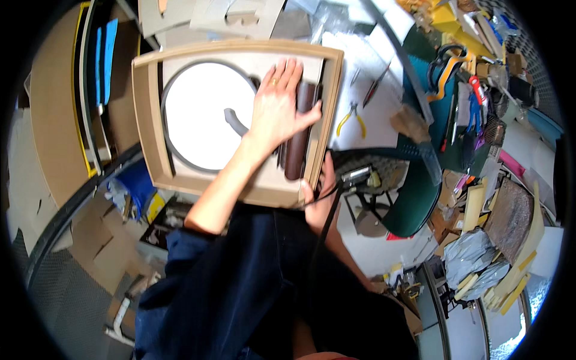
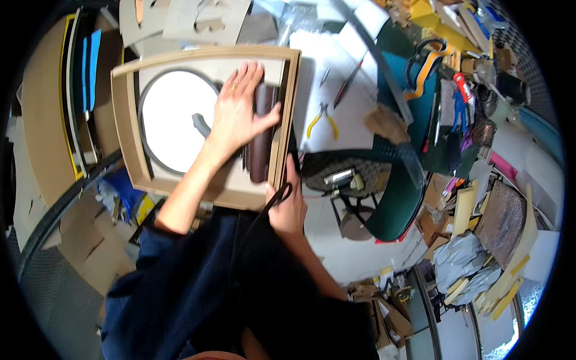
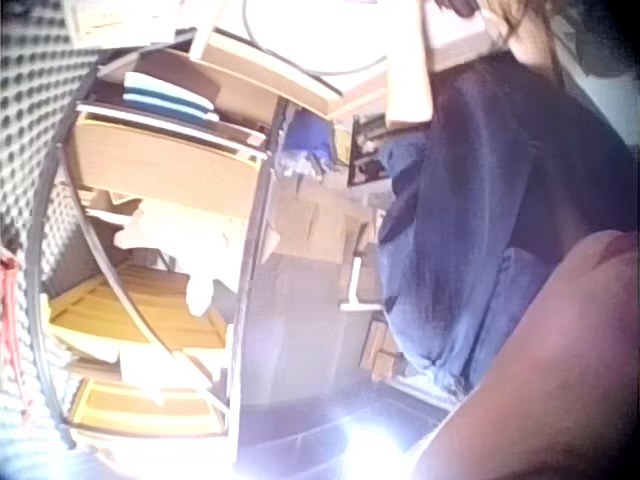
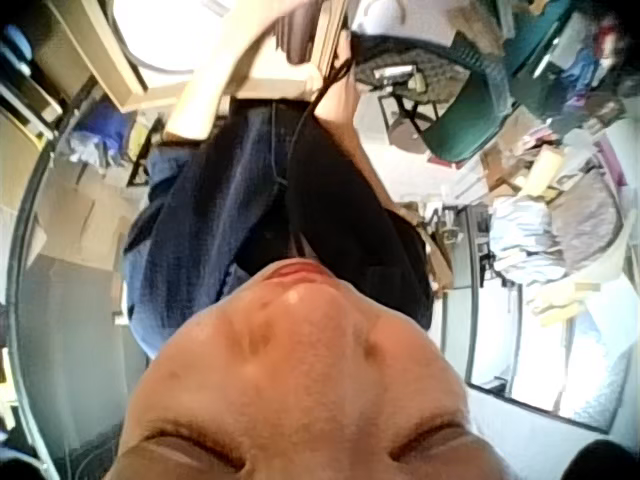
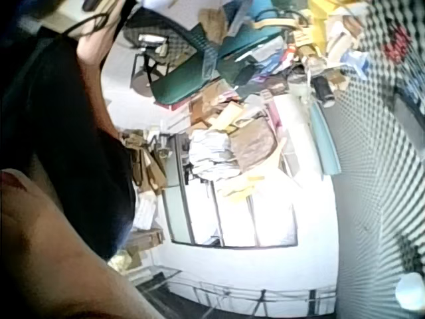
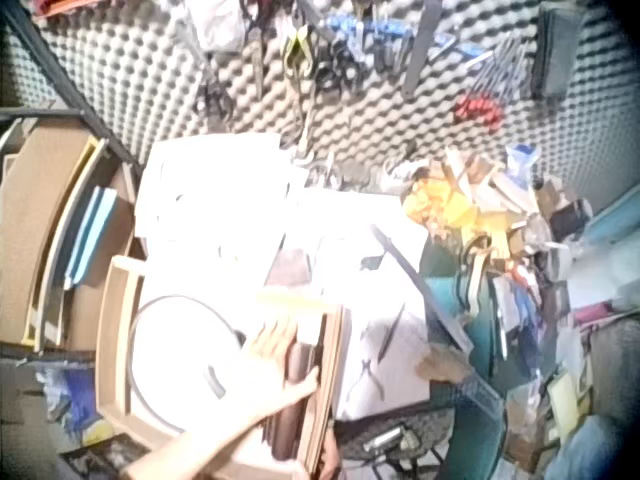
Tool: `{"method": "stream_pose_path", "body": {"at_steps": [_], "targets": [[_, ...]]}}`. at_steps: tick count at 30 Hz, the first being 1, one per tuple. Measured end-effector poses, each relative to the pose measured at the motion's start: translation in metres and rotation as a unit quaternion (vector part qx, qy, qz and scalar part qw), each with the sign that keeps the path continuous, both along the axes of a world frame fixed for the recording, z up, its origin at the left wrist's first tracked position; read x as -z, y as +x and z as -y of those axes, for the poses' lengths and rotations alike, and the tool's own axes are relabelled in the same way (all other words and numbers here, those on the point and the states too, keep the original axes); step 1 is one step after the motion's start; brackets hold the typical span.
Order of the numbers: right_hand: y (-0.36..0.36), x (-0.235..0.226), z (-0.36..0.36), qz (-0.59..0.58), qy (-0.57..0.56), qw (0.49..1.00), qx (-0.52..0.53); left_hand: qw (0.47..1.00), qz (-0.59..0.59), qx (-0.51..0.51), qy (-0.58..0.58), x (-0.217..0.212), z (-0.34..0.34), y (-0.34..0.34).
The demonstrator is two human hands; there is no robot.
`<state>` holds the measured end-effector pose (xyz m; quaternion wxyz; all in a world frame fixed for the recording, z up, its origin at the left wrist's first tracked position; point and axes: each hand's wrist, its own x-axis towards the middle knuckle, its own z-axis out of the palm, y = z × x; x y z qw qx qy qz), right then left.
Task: The person cuts a piece of cardboard on a table saw and then assembles a cardboard box. They place a decorative wooden object inside the box and fit the cut cardboard piece into the box structure.
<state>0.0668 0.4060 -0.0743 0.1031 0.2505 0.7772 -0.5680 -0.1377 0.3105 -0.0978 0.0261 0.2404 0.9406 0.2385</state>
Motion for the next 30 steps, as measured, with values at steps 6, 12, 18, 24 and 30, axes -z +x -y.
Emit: {"method": "stream_pose_path", "body": {"at_steps": [6, 12, 18, 24, 30], "targets": [[0.000, 0.000, -0.017, -0.045, -0.017, 0.995, -0.089, 0.996, -0.085, 0.003, -0.021, 0.016, 0.004, 0.002], [0.010, -0.012, -0.017, -0.028, 0.026, 0.993, -0.109, 0.997, 0.068, -0.015, -0.019, 0.008, 0.007, 0.002], [0.006, -0.014, -0.020, -0.027, 0.038, 0.991, -0.122, 0.997, 0.081, 0.009, -0.005, -0.008, 0.009, 0.002], [0.006, -0.008, -0.020, -0.019, 0.048, 0.992, -0.113, 0.995, 0.085, -0.001, 0.044, -0.010, 0.014, 0.010], [0.009, 0.013, -0.026, -0.037, 0.075, 0.990, -0.112, 0.997, 0.079, -0.015, 0.019, 0.001, 0.007, 0.008]]}}
